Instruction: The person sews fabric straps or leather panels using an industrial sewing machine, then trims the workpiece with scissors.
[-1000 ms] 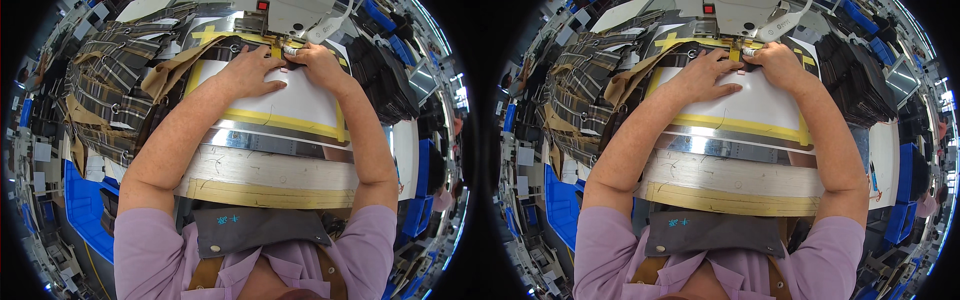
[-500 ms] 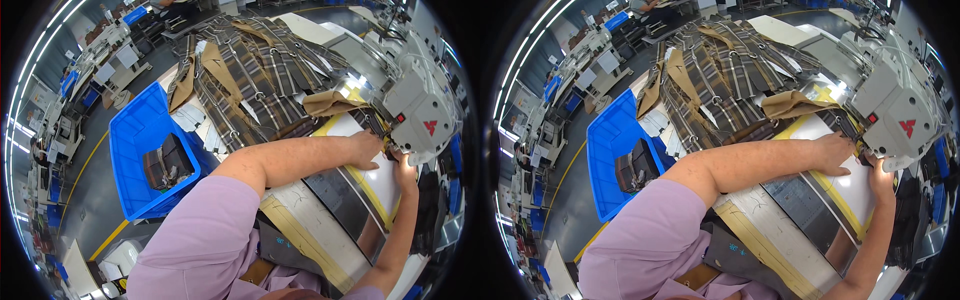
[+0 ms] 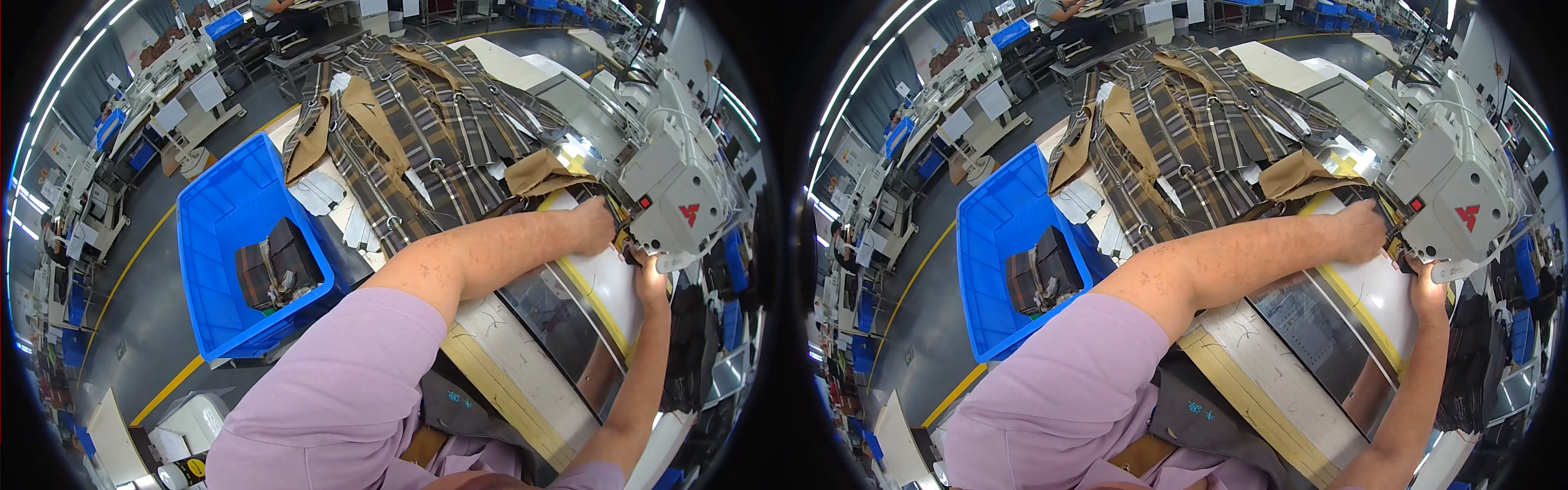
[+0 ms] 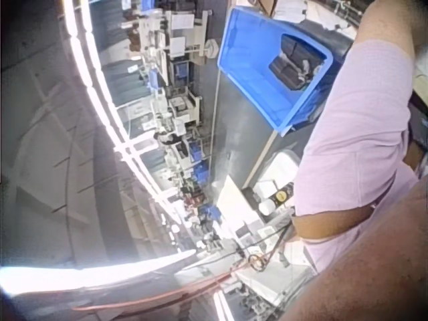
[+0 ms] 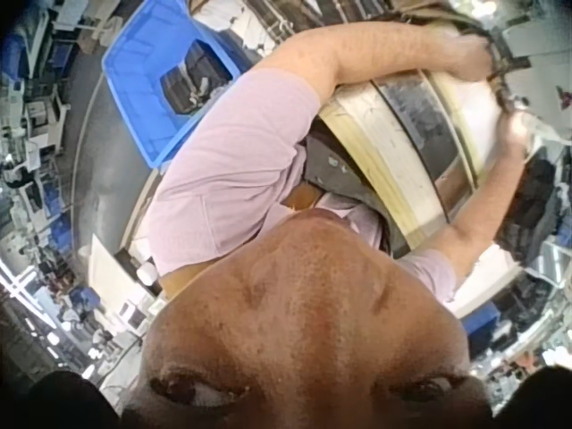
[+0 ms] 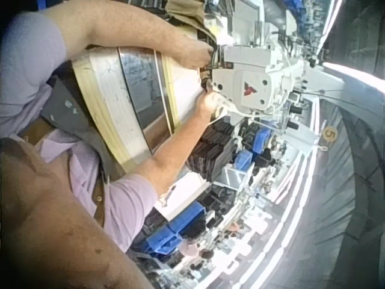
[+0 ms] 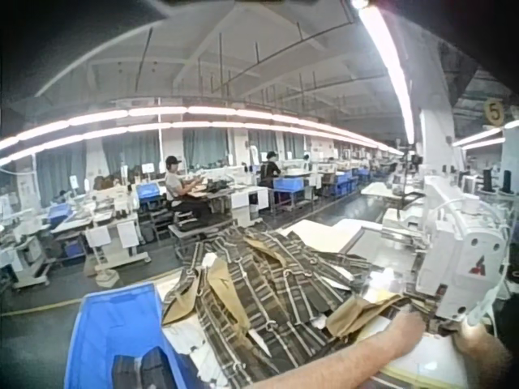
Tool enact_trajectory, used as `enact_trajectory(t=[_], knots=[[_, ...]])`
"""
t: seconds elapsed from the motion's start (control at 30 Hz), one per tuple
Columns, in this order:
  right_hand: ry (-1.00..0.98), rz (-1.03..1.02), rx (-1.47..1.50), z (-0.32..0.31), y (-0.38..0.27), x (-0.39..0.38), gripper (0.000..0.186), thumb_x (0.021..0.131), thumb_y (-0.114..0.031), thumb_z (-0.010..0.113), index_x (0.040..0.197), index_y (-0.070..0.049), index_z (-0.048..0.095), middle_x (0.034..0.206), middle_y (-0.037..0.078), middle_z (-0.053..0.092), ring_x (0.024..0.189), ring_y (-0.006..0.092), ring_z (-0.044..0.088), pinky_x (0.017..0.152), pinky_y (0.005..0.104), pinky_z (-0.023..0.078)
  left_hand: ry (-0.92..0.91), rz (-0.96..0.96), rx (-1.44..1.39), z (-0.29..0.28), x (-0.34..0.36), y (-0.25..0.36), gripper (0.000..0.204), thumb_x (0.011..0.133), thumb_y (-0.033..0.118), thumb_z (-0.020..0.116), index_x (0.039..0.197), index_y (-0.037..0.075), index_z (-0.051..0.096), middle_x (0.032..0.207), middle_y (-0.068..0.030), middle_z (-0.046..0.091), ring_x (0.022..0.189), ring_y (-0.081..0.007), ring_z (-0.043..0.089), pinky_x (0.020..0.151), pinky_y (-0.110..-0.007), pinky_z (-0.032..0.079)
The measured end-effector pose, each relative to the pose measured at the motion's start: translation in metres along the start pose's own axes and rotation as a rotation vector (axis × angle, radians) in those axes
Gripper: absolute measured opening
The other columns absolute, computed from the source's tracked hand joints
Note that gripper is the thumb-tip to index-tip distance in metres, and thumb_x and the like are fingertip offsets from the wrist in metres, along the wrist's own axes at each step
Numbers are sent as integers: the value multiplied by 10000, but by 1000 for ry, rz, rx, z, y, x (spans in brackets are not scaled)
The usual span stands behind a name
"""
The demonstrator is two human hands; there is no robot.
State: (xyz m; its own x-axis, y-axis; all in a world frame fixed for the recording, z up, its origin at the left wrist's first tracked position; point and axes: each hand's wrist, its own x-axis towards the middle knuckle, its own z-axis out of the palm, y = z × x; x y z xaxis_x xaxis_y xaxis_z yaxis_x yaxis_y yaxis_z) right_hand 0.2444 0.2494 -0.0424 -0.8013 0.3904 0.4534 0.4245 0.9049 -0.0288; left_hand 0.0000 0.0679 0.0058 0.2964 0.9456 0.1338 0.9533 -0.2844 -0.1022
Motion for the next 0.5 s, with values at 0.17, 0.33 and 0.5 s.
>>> enact_trajectory(t=[0.17, 0.33, 0.5], knots=[[-15, 102, 161, -1, -9, -2, 494, 720, 160, 649, 1131, -95, 748, 1236, 216, 625, 1232, 403, 567, 1078, 466, 432, 284, -227, 236, 4, -1, -28, 349, 924, 353, 633, 1147, 90, 691, 1168, -82, 666, 1071, -237, 649, 944, -425, 443], [3, 54, 245, -29, -56, -2, 538, 700, 185, 616, 1153, -74, 746, 1159, 196, 682, 1147, 356, 621, 1028, 413, 472, 195, -304, 31, 3, 0, -31, 420, 906, 386, 684, 1187, 74, 665, 1115, -77, 690, 1061, -244, 672, 880, -421, 487], [-155, 55, 184, -64, -112, -17, 605, 689, 177, 590, 1221, -78, 724, 1079, 168, 698, 994, 350, 621, 949, 414, 496, -44, -304, -82, -16, -11, -30, 424, 913, 439, 685, 1146, 88, 728, 1121, -105, 729, 1080, -256, 695, 878, -408, 538]])
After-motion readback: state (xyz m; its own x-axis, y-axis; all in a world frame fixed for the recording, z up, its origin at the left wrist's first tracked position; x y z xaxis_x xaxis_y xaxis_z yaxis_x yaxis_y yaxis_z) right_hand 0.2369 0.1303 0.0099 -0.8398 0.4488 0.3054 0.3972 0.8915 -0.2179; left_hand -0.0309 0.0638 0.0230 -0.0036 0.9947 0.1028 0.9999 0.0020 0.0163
